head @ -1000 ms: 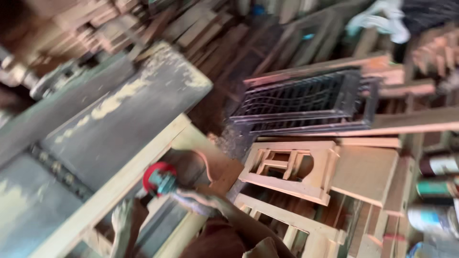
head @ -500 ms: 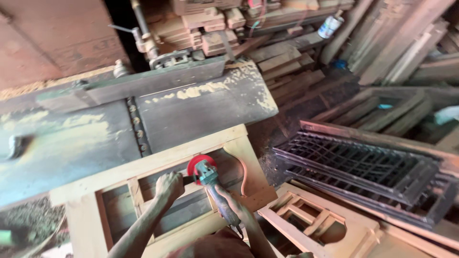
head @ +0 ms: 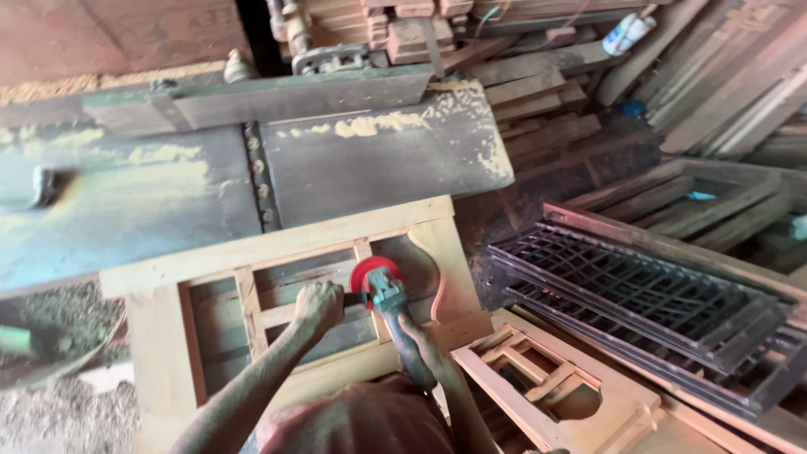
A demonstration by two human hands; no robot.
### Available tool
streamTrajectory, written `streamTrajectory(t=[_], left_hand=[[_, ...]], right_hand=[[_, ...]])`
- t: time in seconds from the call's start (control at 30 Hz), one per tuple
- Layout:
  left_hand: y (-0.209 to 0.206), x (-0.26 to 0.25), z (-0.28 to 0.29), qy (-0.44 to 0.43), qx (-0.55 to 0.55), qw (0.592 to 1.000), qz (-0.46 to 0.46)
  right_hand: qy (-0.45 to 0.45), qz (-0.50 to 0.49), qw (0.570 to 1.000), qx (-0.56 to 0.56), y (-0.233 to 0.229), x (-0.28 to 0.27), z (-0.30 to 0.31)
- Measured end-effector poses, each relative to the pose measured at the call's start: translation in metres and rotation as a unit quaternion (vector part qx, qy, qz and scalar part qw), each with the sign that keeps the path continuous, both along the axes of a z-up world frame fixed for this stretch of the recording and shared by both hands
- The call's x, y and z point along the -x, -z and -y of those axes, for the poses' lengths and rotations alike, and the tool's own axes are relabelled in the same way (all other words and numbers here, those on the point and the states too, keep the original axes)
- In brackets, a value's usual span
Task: The person uses an angle grinder with a red disc to smooth the edges and surfaces of a wooden frame. They move the tool along the frame's contours, generating sparks as they work on the wood.
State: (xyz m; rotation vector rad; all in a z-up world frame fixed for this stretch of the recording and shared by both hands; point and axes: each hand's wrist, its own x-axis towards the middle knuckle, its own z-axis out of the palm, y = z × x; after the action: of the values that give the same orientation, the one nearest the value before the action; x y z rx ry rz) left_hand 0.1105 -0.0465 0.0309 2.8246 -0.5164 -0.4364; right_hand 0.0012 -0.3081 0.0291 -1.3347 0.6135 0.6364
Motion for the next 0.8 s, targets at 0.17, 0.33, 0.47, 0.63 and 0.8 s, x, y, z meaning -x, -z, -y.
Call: streamTrajectory(t=[0.17, 0.33, 0.47, 0.63, 0.8], left_hand=[[0.012, -0.017, -0.009, -0.038, 0.025, 0.999, 0.006], [0.003, -0.031, -0.002, -0.022, 0.014, 1.0, 0.005], [0.007, -0.021, -0.002, -0.036, 0.019, 0.999, -0.012], [0.014, -0.014, -0.003, -0.023, 0.014, 0.999, 0.024], [0.014, 0.001, 0.003, -0.005, 0.003, 1.0, -0.02]], right_hand=[[-0.051, -0.055, 0.997, 0.004, -0.019, -0.02, -0.011], [-0.04, -0.03, 0.999, -0.001, -0.051, -0.04, -0.014], [-0.045, -0.027, 0.999, -0.001, -0.051, -0.033, -0.013], [-0.046, -0.017, 0.999, -0.016, -0.044, -0.024, -0.011], [-0.023, -0.015, 1.0, -0.012, -0.04, -0.006, -0.007]])
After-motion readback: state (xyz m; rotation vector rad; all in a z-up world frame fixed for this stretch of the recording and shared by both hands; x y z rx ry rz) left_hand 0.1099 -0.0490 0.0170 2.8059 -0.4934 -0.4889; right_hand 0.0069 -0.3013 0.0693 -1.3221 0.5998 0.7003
